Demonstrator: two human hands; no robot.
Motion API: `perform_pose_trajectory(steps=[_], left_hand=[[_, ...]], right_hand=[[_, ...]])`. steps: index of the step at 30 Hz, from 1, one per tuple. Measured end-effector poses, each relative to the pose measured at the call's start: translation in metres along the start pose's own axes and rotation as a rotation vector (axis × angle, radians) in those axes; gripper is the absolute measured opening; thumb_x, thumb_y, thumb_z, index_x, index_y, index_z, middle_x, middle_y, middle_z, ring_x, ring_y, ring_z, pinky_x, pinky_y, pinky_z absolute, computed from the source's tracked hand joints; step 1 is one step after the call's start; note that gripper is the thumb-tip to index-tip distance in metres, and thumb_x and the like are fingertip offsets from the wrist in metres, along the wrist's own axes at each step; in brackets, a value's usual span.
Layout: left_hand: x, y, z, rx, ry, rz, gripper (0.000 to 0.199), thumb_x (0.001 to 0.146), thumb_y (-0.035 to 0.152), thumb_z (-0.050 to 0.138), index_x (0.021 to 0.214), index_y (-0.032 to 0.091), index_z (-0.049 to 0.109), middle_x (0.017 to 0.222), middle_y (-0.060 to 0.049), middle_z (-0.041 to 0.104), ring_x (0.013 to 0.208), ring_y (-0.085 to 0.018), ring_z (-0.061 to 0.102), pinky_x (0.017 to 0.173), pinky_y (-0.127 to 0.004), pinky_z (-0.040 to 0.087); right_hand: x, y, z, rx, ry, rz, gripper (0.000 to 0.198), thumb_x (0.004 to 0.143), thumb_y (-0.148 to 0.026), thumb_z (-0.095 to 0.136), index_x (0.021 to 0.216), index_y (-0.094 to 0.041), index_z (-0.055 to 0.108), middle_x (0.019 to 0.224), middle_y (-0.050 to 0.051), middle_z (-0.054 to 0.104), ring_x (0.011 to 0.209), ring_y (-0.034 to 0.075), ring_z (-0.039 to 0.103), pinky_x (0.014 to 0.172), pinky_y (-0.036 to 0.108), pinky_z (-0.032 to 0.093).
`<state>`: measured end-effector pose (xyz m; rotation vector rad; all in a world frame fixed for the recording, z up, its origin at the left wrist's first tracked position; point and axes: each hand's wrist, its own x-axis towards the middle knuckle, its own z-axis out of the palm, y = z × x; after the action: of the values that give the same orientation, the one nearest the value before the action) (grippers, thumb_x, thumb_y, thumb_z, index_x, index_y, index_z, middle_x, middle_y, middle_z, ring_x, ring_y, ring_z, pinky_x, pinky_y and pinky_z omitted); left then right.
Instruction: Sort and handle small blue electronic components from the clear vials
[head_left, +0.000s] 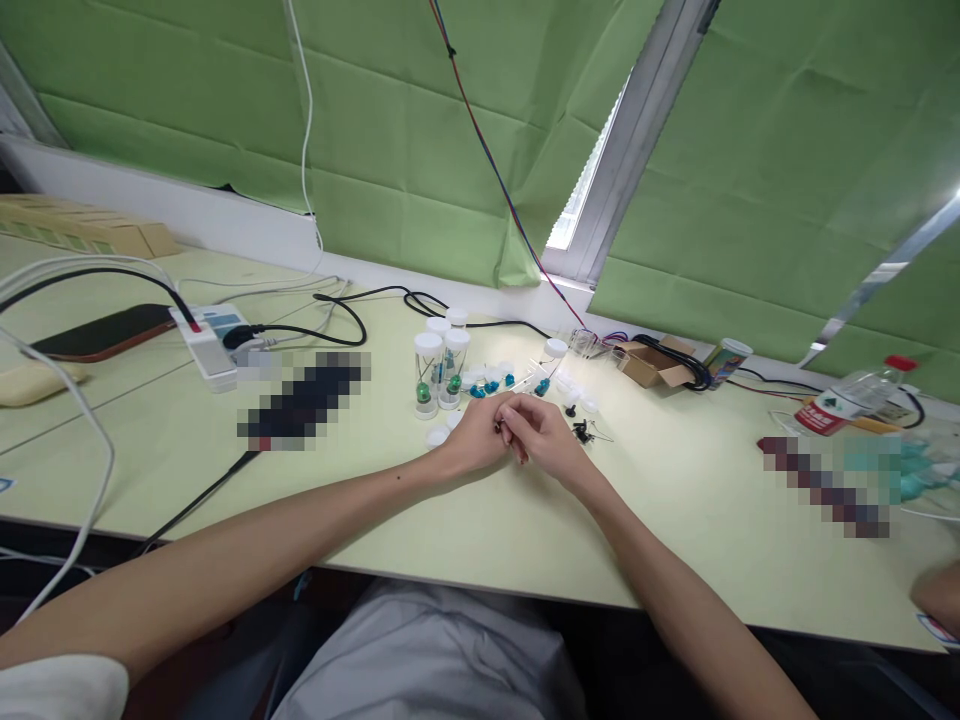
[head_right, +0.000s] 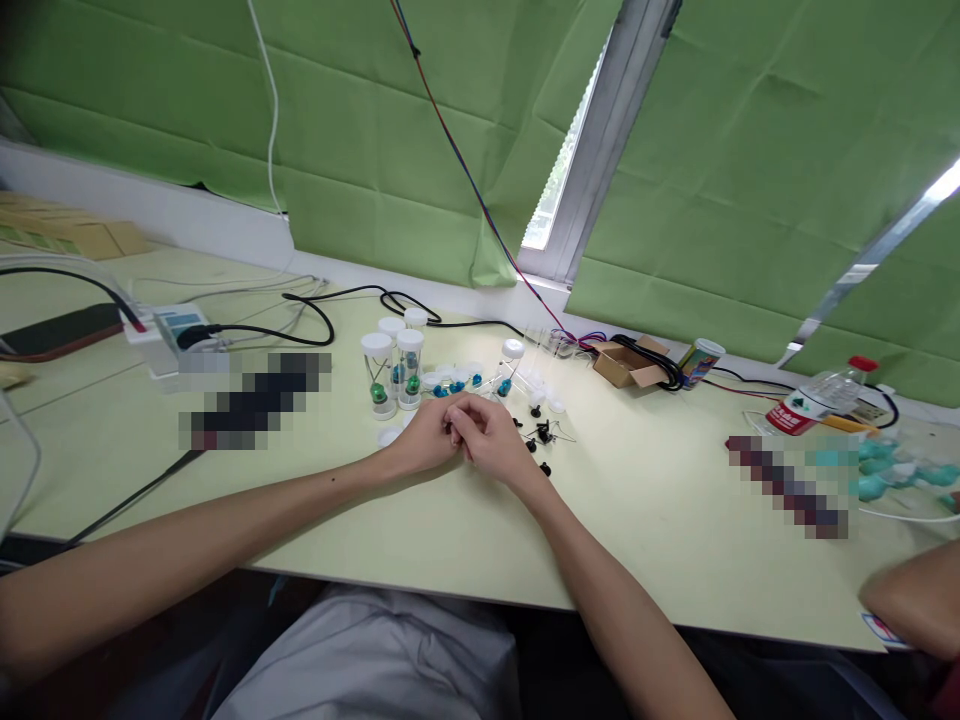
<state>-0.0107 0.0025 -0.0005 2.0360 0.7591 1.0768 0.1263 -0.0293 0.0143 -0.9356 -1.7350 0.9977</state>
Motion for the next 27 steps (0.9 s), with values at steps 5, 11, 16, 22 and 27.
perform_pose_trajectory(steps=[5, 11, 16, 22, 27], left_hand=[[-0.0009, -0.0006, 0.0001, -0.009, -0.010, 0.011, 0.031, 0.065, 0.001, 0.044, 0.083, 0.016, 0.063, 0.061, 0.001, 0.067, 0.065, -0.018, 0.067, 0.055, -0.024, 0.048], [-0.0007, -0.0020, -0.0001, -0.007, -0.008, 0.012, 0.029, 0.063, 0.001, 0.046, 0.081, 0.016, 0.063, 0.066, -0.001, 0.069, 0.064, -0.018, 0.067, 0.054, -0.024, 0.048], [0.0004, -0.0044, 0.0004, -0.014, -0.005, 0.022, 0.031, 0.062, 0.001, 0.046, 0.081, 0.016, 0.065, 0.067, -0.001, 0.069, 0.066, -0.018, 0.067, 0.055, -0.024, 0.049], [0.0002, -0.0030, -0.0005, -0.024, -0.011, 0.025, 0.032, 0.060, 0.001, 0.047, 0.081, 0.016, 0.066, 0.068, -0.001, 0.070, 0.067, -0.018, 0.067, 0.055, -0.024, 0.049], [-0.0003, -0.0014, -0.0004, -0.035, -0.006, 0.026, 0.033, 0.059, 0.000, 0.047, 0.080, 0.016, 0.067, 0.068, -0.002, 0.069, 0.066, -0.018, 0.067, 0.054, -0.024, 0.050]], right_hand=[[-0.0002, 0.0006, 0.0003, -0.030, -0.003, 0.000, 0.032, 0.095, -0.047, 0.052, 0.080, -0.019, 0.057, 0.065, -0.002, 0.055, 0.044, 0.009, 0.047, 0.045, 0.025, 0.039], [-0.0009, 0.0007, 0.0002, -0.063, -0.002, -0.008, 0.031, 0.095, -0.046, 0.051, 0.077, -0.021, 0.054, 0.064, -0.002, 0.055, 0.045, 0.011, 0.048, 0.047, 0.026, 0.040], [-0.0006, 0.0015, 0.0001, -0.089, 0.000, -0.009, 0.032, 0.095, -0.048, 0.051, 0.076, -0.022, 0.053, 0.063, -0.002, 0.054, 0.045, 0.011, 0.048, 0.047, 0.027, 0.040], [-0.0013, 0.0010, 0.0002, -0.086, -0.003, -0.005, 0.033, 0.094, -0.049, 0.052, 0.077, -0.022, 0.053, 0.064, -0.002, 0.054, 0.046, 0.011, 0.047, 0.047, 0.027, 0.040], [-0.0014, 0.0010, 0.0003, -0.094, 0.001, -0.004, 0.031, 0.095, -0.047, 0.052, 0.077, -0.022, 0.053, 0.062, -0.003, 0.054, 0.045, 0.012, 0.047, 0.048, 0.027, 0.040]])
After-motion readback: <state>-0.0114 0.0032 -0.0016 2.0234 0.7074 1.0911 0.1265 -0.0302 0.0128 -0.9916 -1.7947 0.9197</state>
